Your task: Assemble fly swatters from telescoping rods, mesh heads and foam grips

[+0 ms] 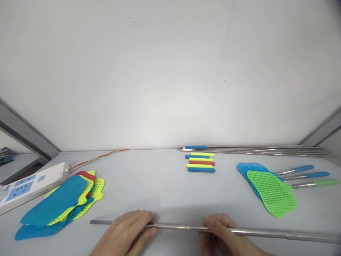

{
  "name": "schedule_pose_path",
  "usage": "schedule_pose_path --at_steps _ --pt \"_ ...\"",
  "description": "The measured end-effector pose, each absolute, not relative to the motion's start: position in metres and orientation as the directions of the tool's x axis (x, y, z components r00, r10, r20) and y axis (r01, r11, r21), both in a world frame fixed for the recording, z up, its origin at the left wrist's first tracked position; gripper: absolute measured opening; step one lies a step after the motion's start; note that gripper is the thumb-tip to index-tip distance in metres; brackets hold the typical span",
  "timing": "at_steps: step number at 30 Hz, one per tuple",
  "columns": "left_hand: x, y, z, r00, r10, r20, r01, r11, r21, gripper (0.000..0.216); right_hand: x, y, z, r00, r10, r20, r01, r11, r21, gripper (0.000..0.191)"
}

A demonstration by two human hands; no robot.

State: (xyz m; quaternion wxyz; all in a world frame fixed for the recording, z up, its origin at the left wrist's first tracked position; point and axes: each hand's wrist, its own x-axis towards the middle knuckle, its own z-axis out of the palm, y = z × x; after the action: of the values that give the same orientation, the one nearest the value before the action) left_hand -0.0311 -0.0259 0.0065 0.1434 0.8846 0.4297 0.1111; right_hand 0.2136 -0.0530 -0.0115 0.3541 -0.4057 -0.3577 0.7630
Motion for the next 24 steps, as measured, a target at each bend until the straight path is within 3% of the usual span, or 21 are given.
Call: schedule_pose_path --at_steps 9,15,24 --pt "-0.056 -0.006 0.009 0.508 0.851 0.132 0.826 -0.524 0.208 0.015 0.214 -0.049 -0.009 -0.36 0.874 -0.327 -0.334 -0.448 -0.829 0.049" --pt "-0.062 0.001 0.005 0.508 0.851 0.136 0.831 -0.525 0.184 0.016 0.214 -0.048 -0.012 -0.337 0.887 -0.316 -0.343 -0.428 -0.836 0.049" --pt "-0.057 -0.003 -0.001 0.571 0.813 0.113 0.793 -0.582 0.179 0.023 0.215 -0.05 -0.009 -0.407 0.862 -0.302 -0.189 -0.403 -0.895 0.055"
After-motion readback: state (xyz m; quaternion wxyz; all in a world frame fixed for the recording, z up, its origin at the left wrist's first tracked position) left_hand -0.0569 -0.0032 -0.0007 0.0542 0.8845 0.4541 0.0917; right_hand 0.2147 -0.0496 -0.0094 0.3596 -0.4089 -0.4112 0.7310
